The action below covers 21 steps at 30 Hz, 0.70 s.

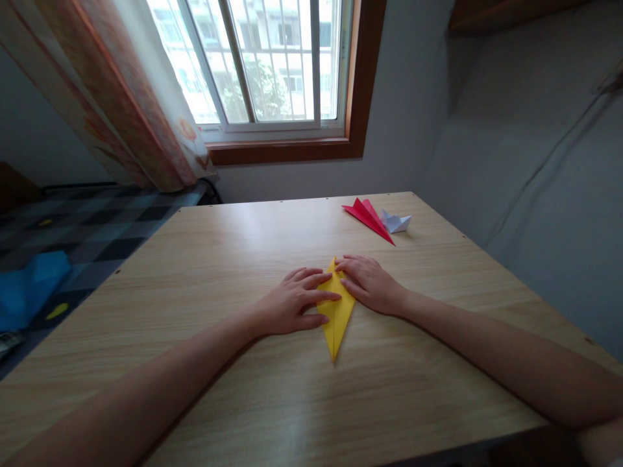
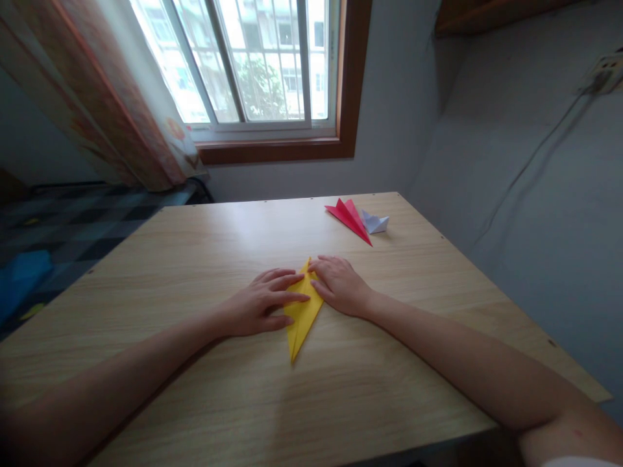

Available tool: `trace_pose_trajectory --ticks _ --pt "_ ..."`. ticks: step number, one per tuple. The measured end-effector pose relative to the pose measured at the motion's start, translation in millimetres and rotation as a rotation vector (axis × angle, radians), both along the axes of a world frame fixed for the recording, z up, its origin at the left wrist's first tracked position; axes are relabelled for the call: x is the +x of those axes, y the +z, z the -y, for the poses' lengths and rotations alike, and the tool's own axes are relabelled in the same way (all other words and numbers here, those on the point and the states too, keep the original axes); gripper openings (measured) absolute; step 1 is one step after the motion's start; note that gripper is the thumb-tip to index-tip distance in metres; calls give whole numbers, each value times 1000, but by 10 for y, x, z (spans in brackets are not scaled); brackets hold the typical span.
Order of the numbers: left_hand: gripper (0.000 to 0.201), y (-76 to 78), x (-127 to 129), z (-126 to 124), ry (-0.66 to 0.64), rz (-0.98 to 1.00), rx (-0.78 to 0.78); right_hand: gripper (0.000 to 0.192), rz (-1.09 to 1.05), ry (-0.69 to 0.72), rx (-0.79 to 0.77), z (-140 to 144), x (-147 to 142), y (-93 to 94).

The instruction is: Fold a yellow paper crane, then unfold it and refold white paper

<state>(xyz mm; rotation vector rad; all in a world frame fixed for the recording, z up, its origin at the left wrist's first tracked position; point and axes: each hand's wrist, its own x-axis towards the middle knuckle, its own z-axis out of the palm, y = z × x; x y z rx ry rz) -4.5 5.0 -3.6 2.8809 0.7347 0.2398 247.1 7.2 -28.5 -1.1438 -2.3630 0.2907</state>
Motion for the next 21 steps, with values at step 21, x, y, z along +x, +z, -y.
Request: trace_pose_trajectory --ticks 21 --pt "45 39 22 16 -49 9 -57 41 185 -126 -31 17 -20 50"
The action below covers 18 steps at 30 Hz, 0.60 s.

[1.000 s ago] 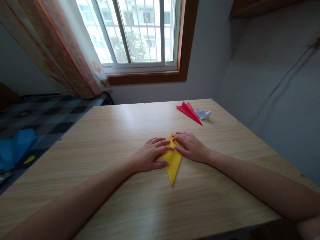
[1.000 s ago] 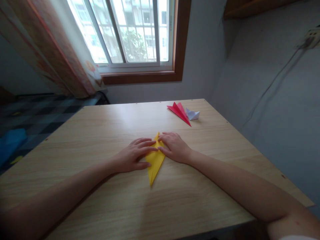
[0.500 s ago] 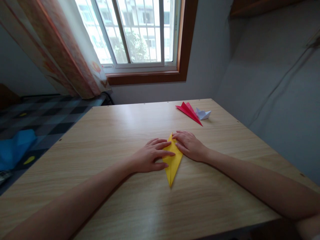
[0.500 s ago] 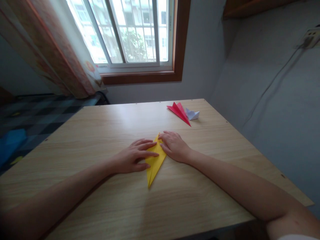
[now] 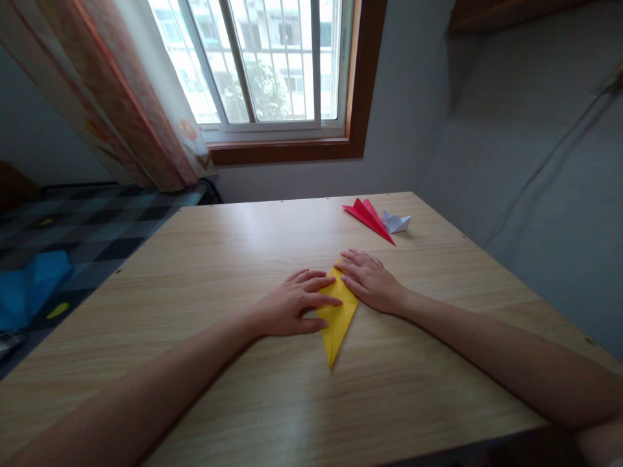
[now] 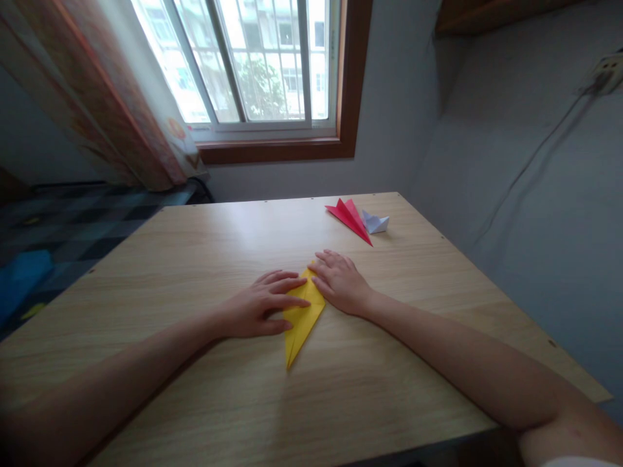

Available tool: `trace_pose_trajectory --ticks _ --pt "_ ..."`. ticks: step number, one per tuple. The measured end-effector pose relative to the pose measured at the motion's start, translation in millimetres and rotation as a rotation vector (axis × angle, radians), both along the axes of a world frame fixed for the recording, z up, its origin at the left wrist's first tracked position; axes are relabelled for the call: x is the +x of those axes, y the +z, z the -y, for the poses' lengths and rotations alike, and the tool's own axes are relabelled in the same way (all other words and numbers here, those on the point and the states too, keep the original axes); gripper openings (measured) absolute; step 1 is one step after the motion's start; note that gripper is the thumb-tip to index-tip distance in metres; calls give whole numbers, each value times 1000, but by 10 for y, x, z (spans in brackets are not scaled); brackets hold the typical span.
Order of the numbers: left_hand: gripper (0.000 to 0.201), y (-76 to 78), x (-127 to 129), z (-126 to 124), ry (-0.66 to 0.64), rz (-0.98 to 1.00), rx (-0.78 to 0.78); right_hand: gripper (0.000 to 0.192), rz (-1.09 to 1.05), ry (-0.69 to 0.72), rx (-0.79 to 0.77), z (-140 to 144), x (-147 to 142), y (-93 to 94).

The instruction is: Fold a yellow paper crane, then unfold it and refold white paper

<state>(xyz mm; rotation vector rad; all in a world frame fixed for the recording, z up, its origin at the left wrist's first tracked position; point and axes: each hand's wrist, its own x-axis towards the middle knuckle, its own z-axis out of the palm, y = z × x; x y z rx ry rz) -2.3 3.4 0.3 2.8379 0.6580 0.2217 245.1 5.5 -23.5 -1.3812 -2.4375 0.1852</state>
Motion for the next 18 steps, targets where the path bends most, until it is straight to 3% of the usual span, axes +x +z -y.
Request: trace_pose_trajectory --ticks 18 --pt "45 8 12 32 32 11 4 49 -65 -64 25 -58 18 -108"
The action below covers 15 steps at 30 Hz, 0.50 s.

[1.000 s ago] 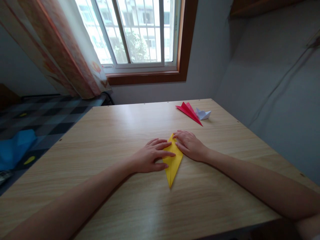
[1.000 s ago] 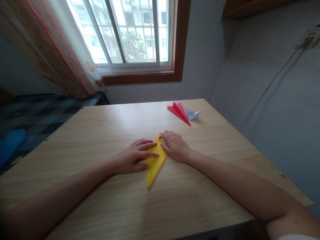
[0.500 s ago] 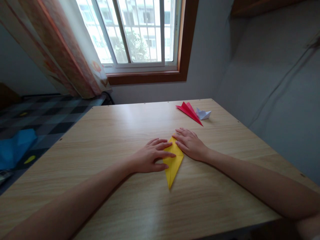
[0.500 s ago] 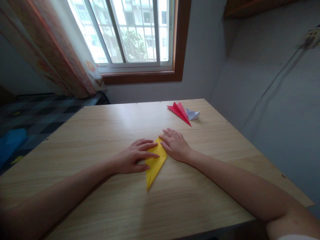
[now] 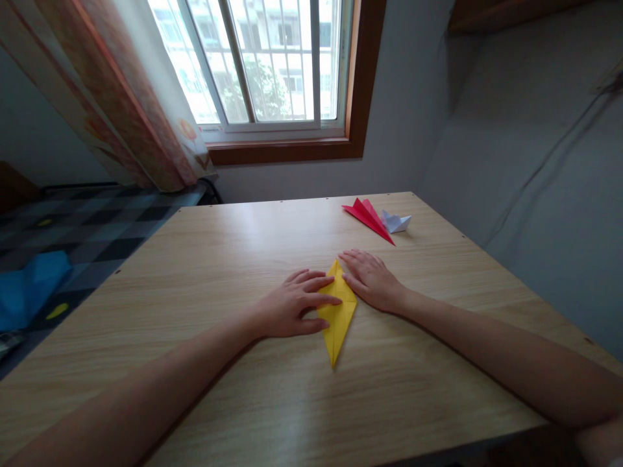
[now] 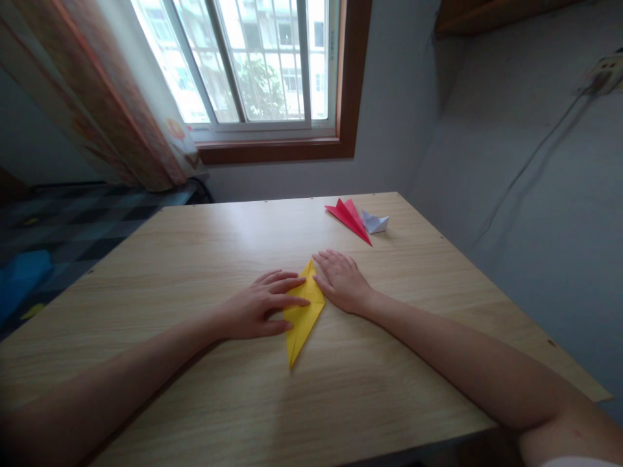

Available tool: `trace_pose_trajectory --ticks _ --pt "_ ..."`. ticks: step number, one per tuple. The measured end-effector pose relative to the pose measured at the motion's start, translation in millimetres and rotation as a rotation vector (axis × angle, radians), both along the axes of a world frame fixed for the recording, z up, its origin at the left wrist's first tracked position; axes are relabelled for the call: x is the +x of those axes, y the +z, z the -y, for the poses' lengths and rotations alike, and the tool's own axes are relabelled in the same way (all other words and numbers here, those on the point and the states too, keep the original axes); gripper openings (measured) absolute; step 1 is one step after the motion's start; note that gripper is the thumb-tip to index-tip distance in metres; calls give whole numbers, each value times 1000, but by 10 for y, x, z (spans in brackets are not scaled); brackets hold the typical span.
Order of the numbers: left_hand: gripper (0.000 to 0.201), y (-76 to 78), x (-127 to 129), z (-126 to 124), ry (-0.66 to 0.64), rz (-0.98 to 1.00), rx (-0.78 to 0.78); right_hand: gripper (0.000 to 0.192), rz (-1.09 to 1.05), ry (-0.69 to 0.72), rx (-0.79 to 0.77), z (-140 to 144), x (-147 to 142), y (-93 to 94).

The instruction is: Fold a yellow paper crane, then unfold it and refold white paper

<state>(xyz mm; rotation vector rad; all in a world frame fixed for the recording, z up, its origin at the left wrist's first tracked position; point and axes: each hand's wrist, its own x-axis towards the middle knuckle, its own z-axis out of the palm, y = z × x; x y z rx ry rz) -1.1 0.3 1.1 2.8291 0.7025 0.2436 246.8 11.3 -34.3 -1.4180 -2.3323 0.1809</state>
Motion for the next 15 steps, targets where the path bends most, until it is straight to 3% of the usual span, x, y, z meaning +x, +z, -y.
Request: trace_pose_trajectory --ticks 15 --pt "48 -74 9 18 163 0 131 61 -28 114 24 48 13 46"
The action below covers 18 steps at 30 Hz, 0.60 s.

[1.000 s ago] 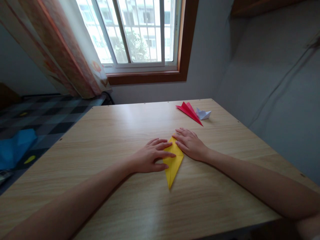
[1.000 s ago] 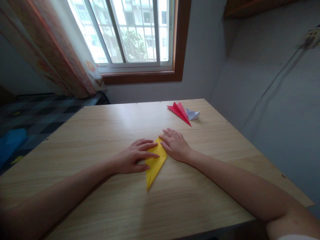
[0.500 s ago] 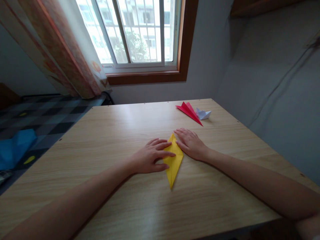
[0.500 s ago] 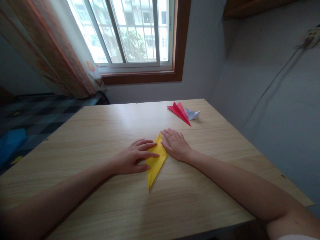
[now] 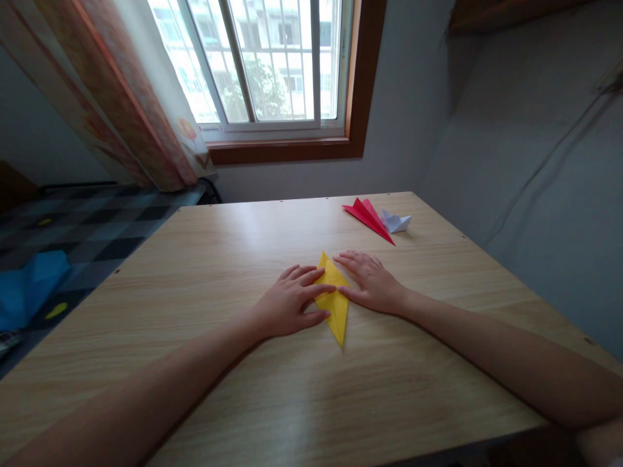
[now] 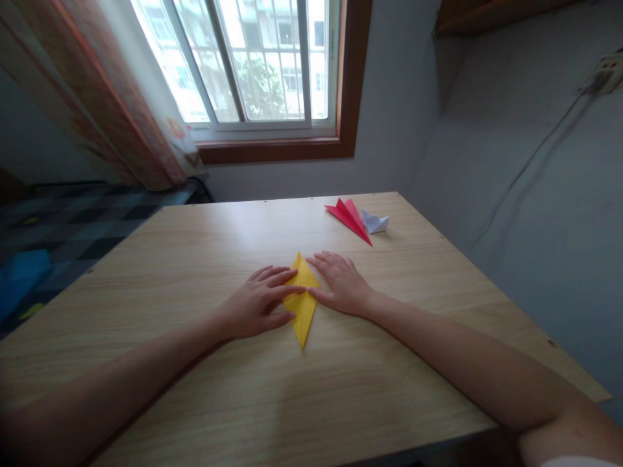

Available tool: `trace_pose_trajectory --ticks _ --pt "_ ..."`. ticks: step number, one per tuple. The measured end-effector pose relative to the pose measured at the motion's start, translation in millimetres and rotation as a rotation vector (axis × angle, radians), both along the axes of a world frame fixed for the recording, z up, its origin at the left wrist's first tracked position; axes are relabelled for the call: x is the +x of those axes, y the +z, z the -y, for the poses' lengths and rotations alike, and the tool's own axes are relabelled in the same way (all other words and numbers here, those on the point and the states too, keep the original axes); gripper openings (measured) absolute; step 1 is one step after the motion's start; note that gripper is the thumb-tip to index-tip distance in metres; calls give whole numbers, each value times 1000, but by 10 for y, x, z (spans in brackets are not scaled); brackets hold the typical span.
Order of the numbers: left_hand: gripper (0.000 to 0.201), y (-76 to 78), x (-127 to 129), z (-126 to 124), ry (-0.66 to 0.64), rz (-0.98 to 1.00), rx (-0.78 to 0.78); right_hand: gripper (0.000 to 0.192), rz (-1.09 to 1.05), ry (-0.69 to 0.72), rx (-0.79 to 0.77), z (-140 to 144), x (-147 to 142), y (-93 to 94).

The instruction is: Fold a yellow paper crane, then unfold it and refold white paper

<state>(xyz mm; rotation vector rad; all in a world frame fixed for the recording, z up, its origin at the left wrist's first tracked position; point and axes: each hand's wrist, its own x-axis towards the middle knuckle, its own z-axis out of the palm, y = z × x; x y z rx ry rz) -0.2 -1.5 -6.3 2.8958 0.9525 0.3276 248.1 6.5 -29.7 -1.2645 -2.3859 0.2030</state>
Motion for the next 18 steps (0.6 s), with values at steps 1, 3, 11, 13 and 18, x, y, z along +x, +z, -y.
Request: trace_pose_trajectory --ticks 1,3,11,13,18 --pt "47 1 6 3 16 5 2 62 -3 8 7 -1 3 -3" --pt "47 -2 14 10 42 13 9 63 -6 21 18 -2 8 -7" --pt "51 -49 -4 28 127 14 20 71 16 108 14 -8 26 2" --pt "51 -43 -6 34 130 16 22 72 18 140 16 -7 29 5" --pt "51 -19 7 48 140 6 20 75 26 206 20 13 33 34"
